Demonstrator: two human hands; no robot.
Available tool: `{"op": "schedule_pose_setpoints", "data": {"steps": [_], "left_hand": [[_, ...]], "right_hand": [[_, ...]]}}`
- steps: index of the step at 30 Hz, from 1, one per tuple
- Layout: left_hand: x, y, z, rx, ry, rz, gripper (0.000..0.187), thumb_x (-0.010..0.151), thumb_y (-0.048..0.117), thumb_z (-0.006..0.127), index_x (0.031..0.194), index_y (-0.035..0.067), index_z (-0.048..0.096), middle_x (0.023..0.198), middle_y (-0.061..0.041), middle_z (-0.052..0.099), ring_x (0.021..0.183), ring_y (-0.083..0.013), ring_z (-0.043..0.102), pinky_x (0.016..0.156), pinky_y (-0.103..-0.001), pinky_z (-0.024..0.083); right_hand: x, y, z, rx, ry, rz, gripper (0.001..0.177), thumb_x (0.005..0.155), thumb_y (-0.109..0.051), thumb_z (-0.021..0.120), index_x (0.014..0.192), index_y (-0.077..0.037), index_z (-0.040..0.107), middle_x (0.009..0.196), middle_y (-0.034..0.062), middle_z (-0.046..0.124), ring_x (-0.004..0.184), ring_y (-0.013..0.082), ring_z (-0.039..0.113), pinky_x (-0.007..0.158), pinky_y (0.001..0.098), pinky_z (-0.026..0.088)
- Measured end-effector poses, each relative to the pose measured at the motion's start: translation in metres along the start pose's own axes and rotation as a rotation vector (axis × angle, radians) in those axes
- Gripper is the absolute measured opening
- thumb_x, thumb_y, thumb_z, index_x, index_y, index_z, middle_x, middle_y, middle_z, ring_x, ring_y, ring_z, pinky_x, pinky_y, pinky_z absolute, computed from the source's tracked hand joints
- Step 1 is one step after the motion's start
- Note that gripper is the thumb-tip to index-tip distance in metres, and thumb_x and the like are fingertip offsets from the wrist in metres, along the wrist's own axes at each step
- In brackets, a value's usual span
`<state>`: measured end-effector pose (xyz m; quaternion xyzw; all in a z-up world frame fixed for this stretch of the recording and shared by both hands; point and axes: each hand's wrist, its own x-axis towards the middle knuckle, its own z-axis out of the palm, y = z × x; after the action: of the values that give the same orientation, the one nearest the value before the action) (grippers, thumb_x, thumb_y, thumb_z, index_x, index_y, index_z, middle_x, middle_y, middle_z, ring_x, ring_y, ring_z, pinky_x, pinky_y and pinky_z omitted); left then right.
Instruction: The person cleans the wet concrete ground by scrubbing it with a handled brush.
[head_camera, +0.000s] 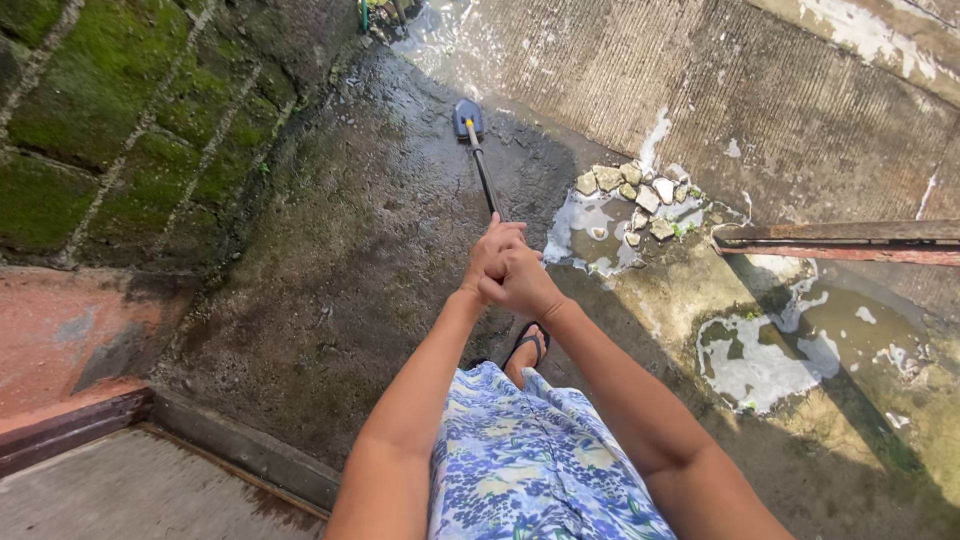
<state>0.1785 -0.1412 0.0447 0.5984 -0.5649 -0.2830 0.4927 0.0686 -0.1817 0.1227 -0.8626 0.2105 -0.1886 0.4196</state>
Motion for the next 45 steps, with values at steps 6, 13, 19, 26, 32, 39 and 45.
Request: {"op": "schedule_pose_setpoints", "data": {"steps": [6, 13, 19, 26, 32, 39, 45], "left_hand": [[-0.053, 0.027, 0.036, 0.002, -0.101, 0.017, 0.029, 0.076, 0.019, 0.083, 0.073, 0.003, 0.060, 0.100, -0.012, 0.070, 0.110, -0.0274, 0.068, 0.128, -0.054, 0.022], [-0.025, -0.079, 0.072, 0.111, -0.234, -0.184, 0.010, 0.084, 0.012, 0.062, 0.092, 0.010, 0.067, 0.140, -0.011, 0.064, 0.117, -0.0362, 0.057, 0.104, -0.045, 0.045], [-0.017, 0.001, 0.082, 0.100, -0.268, -0.041, 0.011, 0.089, 0.011, 0.060, 0.098, 0.009, 0.065, 0.132, -0.014, 0.064, 0.124, -0.0365, 0.063, 0.128, -0.052, 0.028], [0.057, -0.003, 0.056, 0.332, -0.431, -0.323, 0.021, 0.080, 0.015, 0.067, 0.100, 0.016, 0.075, 0.149, -0.008, 0.058, 0.135, -0.0496, 0.037, 0.106, -0.064, 0.029], [-0.002, 0.010, 0.087, 0.139, -0.311, 0.042, 0.015, 0.087, 0.008, 0.059, 0.097, 0.010, 0.069, 0.139, -0.010, 0.064, 0.126, -0.0311, 0.064, 0.130, -0.066, 0.017], [0.005, -0.043, 0.096, 0.378, -0.533, -0.092, 0.020, 0.085, 0.014, 0.063, 0.105, 0.014, 0.069, 0.142, -0.008, 0.057, 0.130, -0.0430, 0.051, 0.118, -0.069, 0.020], [-0.009, -0.004, 0.099, 0.298, -0.428, 0.046, 0.022, 0.085, 0.015, 0.067, 0.108, 0.013, 0.066, 0.146, -0.013, 0.056, 0.131, -0.0492, 0.046, 0.116, -0.065, 0.023]], "right_hand": [[-0.077, -0.029, -0.011, 0.084, -0.100, -0.032, 0.029, 0.073, -0.010, 0.073, 0.051, -0.007, 0.054, 0.051, 0.0077, 0.053, 0.052, 0.0250, 0.047, 0.061, 0.0387, 0.041], [-0.063, 0.040, 0.018, 0.003, 0.113, -0.088, 0.027, 0.069, -0.008, 0.072, 0.052, -0.005, 0.051, 0.054, 0.0087, 0.052, 0.055, 0.0279, 0.049, 0.075, 0.0379, 0.045], [-0.081, 0.017, -0.051, 0.155, 0.199, -0.005, 0.027, 0.074, -0.007, 0.070, 0.056, -0.005, 0.051, 0.055, 0.0053, 0.053, 0.060, 0.0254, 0.051, 0.074, 0.0349, 0.046], [-0.039, 0.044, -0.037, 0.108, 0.172, 0.034, 0.029, 0.069, -0.004, 0.068, 0.050, -0.004, 0.045, 0.049, 0.0076, 0.044, 0.055, 0.0241, 0.045, 0.071, 0.0344, 0.045], [-0.084, -0.004, -0.073, 0.114, 0.003, 0.157, 0.031, 0.071, -0.003, 0.067, 0.048, -0.004, 0.047, 0.047, 0.0092, 0.045, 0.047, 0.0250, 0.042, 0.068, 0.0351, 0.045], [-0.084, 0.057, -0.015, 0.035, 0.107, 0.000, 0.028, 0.066, -0.004, 0.069, 0.049, -0.005, 0.047, 0.052, 0.0071, 0.050, 0.062, 0.0270, 0.049, 0.070, 0.0346, 0.045], [-0.106, 0.031, -0.038, 0.073, 0.255, 0.066, 0.028, 0.073, -0.004, 0.074, 0.053, -0.007, 0.055, 0.054, 0.0041, 0.056, 0.060, 0.0239, 0.054, 0.078, 0.0330, 0.047]]}}
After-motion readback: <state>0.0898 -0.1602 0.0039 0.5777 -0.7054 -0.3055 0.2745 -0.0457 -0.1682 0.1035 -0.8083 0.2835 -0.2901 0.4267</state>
